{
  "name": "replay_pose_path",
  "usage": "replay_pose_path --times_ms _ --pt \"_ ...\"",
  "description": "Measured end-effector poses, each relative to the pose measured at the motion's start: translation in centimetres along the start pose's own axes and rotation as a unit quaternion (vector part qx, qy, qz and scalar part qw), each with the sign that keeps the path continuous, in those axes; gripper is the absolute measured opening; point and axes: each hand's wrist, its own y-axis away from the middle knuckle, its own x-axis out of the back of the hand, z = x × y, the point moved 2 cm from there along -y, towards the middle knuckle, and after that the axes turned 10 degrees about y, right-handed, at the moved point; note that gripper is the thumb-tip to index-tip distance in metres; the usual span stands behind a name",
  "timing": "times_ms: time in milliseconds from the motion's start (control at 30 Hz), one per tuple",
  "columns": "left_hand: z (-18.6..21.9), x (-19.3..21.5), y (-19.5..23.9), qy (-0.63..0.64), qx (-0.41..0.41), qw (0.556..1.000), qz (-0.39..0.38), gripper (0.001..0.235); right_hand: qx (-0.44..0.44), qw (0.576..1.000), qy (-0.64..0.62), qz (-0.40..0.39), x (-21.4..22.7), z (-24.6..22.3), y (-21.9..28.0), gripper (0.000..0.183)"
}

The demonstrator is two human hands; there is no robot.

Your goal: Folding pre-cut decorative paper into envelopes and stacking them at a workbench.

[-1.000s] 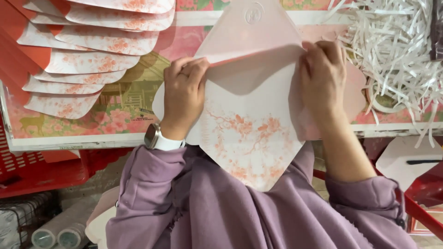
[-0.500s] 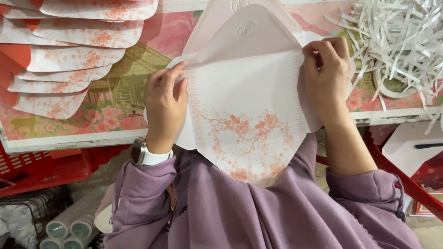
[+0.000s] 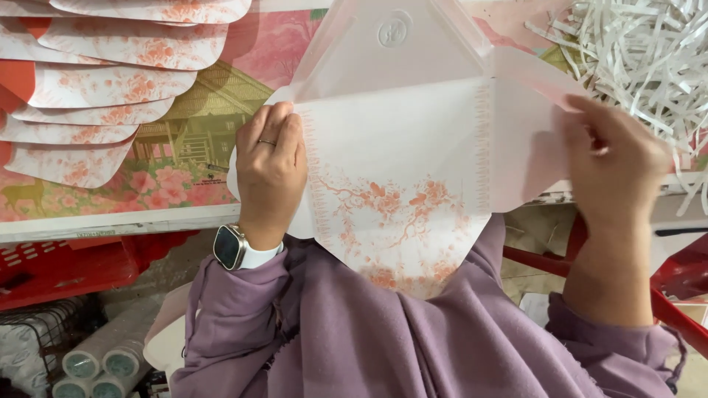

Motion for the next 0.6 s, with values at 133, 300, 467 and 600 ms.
replay_pose_path --times_ms 133,300,467,600 --pt "-0.1 -0.1 0.0 0.015 0.005 1.000 -0.003 0.015 -0.298 0.902 -0.312 0.003 -2.1 -0.5 0.7 0.020" --pt "-1.0 -1.3 0.8 -0.040 -0.015 0.997 0.063 0.006 0.102 0.989 0.097 0.048 -5.5 -6.3 -0.5 0.033" --pt "-1.5 -1.8 1.2 -0.047 -0.028 0.996 0.077 0.005 0.102 0.988 0.091 0.069 -6.4 -6.2 -0.2 0.029" --pt "-1.6 -1.9 1.3 -0.046 -0.025 0.996 0.072 0.006 0.081 0.989 0.110 0.056 -6.3 -6.9 -0.2 0.030"
